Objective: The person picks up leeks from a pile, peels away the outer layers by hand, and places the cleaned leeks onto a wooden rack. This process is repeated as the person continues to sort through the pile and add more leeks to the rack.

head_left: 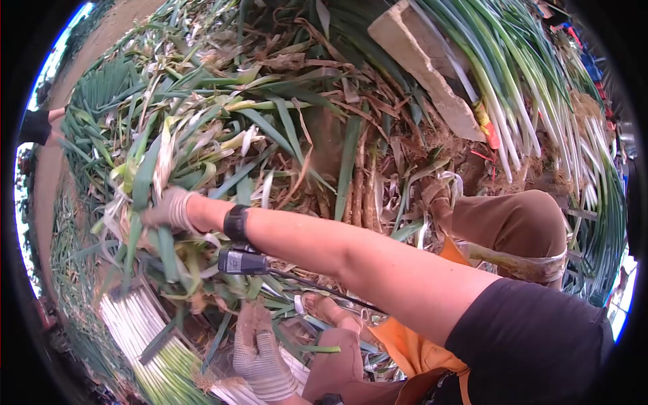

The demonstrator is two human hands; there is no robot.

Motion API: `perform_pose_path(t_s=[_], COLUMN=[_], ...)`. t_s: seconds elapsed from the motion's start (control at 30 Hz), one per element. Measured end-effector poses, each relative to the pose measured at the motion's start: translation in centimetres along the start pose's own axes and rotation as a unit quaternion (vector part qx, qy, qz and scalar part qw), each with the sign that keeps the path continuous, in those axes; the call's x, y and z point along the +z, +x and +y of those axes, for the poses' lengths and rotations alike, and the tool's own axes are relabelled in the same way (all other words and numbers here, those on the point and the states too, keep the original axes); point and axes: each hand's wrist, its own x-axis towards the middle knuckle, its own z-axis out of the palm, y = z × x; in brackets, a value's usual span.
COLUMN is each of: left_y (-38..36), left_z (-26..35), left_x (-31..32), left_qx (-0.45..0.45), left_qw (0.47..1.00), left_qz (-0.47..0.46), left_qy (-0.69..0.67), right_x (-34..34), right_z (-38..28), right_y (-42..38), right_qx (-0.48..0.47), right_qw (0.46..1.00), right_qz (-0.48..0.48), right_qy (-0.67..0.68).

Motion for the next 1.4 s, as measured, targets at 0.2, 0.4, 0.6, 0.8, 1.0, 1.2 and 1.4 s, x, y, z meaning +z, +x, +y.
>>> perform_pose_path(t_s=[0.2,0.4,0.6,0.8,1.0,1.2,1.4], left_y=[-0.8,-2.7,-4.0,-5.3,-5.8,-6.2,-6.6], left_z=[-0.6,-0.2,-0.4,-1.7,-3.3,-4.2,-3.6], left_x=[1.2,2.8,3.5,3.7,3.1,2.2,2.1], left_qx=[0.013,0.010,0.016,0.071,0.069,0.111,0.187], left_qw=[0.997,0.991,0.984,0.973,0.957,0.942,0.889], left_qz=[-0.053,-0.102,-0.126,-0.143,-0.153,-0.188,-0.217], left_qy=[0.052,0.090,0.127,0.169,0.235,0.256,0.358], right_x=[-2.2,-8.9,-17.5,-16.1,-18.1,-18.3,-14.1], right_z=[15.5,22.7,32.9,26.1,28.8,25.9,21.1], right_y=[-10.7,-23.1,-36.0,-30.1,-21.4,-22.5,-23.6], right_qx=[0.005,0.042,0.324,0.207,0.346,0.339,0.184], right_qw=[0.933,0.703,0.758,0.905,0.885,0.873,0.896], right_qz=[0.040,-0.097,-0.088,0.281,0.252,0.254,0.303], right_qy=[-0.357,-0.703,-0.559,-0.245,-0.183,-0.241,0.267])
